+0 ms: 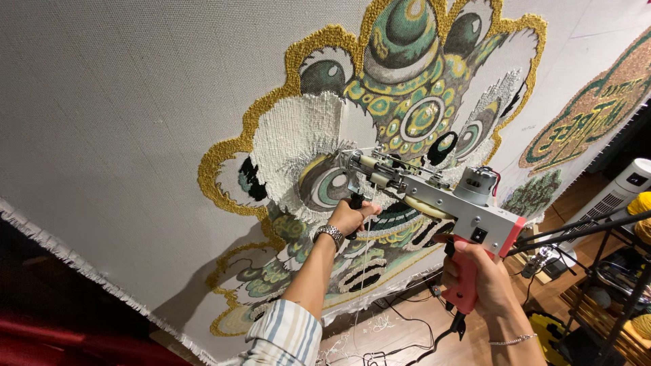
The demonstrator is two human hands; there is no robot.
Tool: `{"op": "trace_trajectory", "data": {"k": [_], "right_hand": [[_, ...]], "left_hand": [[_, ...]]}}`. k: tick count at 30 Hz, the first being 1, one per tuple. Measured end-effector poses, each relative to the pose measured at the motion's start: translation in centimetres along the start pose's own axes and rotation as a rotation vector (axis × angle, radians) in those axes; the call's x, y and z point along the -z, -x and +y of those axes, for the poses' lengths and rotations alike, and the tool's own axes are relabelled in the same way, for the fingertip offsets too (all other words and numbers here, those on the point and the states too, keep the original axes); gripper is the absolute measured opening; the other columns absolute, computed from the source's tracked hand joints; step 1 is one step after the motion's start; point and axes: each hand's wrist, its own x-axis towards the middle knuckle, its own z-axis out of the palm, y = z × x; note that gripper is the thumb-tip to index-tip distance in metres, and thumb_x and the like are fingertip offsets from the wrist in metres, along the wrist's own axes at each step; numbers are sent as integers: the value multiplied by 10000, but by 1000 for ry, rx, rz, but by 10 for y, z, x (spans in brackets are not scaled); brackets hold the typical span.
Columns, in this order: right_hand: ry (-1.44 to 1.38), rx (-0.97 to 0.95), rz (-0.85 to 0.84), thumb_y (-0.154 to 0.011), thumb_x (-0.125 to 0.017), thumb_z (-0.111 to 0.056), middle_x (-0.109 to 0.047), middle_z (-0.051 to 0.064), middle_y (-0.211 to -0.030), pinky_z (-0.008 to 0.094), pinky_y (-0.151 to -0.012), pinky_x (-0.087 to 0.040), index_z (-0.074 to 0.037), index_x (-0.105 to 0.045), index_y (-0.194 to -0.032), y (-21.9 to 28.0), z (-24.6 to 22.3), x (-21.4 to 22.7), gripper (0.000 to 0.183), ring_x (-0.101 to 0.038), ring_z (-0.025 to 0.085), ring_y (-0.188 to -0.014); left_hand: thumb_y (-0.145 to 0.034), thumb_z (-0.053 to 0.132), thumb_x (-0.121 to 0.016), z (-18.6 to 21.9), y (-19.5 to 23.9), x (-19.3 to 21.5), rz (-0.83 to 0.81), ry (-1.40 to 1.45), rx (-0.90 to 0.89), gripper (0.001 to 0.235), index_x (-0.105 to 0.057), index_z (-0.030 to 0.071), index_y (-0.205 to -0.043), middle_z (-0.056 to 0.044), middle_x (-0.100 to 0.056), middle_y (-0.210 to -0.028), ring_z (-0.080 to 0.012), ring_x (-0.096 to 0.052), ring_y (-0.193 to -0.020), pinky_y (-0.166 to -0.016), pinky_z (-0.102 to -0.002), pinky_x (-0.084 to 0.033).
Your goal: The person uses a handheld tufting gun to apply white yarn into a stretched fabric canvas, following a pre-drawn design of a stylized hand. The operator guides the tool along the contours of the design, building up the pile to create a textured rug.
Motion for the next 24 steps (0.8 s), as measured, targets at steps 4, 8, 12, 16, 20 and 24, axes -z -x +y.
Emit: {"op": "trace_trajectory", "data": {"k": [4, 8, 12, 16, 20, 24], "right_hand": [[-26, -2, -40, -864, -636, -311, -430, 21, -605, 314, -435, -389, 42, -702, -1164, -2, 0, -13, 468, -451, 160, -488], [28, 14, -4, -861, -632, -287, -453, 33, -604, 314, -421, -378, 34, -697, -1139, -2, -2, -29, 429, -448, 167, -481], [17, 41, -22, -875, -660, -229, -449, 15, -624, 286, -440, -375, 36, -685, -1114, -9, 0, -42, 358, -444, 139, -508], [23, 77, -44, -883, -657, -217, -446, 4, -626, 282, -432, -373, 28, -689, -1111, -14, 6, -51, 336, -456, 130, -515], [38, 48, -27, -884, -651, -217, -469, 26, -615, 294, -427, -378, 22, -678, -1109, -23, 12, -59, 329, -456, 144, -496], [47, 25, -28, -884, -638, -211, -473, 30, -609, 294, -419, -368, 6, -676, -1114, -25, 13, -59, 319, -447, 144, -484]], "left_hand": [[-901, 351, -796, 13, 3, 6, 32, -11, 14, 388, -742, 24, -1101, -42, -812, -894, -62, -524, -465, -460, -251, -459], [-860, 399, -756, 24, 4, 13, 37, -10, 36, 459, -747, 99, -1208, -22, -806, -903, -47, -506, -437, -448, -236, -461], [-873, 412, -771, 23, -2, 23, 95, -19, 46, 486, -722, 54, -1199, -41, -803, -901, -61, -492, -422, -435, -247, -453], [-871, 413, -771, 19, -10, 33, 101, 2, 10, 493, -714, 63, -1212, -37, -808, -894, -55, -489, -416, -422, -246, -444], [-876, 387, -772, 16, -21, 42, 103, 11, 28, 419, -727, 44, -1113, -41, -803, -891, -73, -474, -402, -403, -268, -426], [-878, 346, -759, 4, -28, 47, 84, -25, -2, 312, -780, 58, -998, -21, -804, -866, -67, -514, -417, -404, -269, -438]]}}
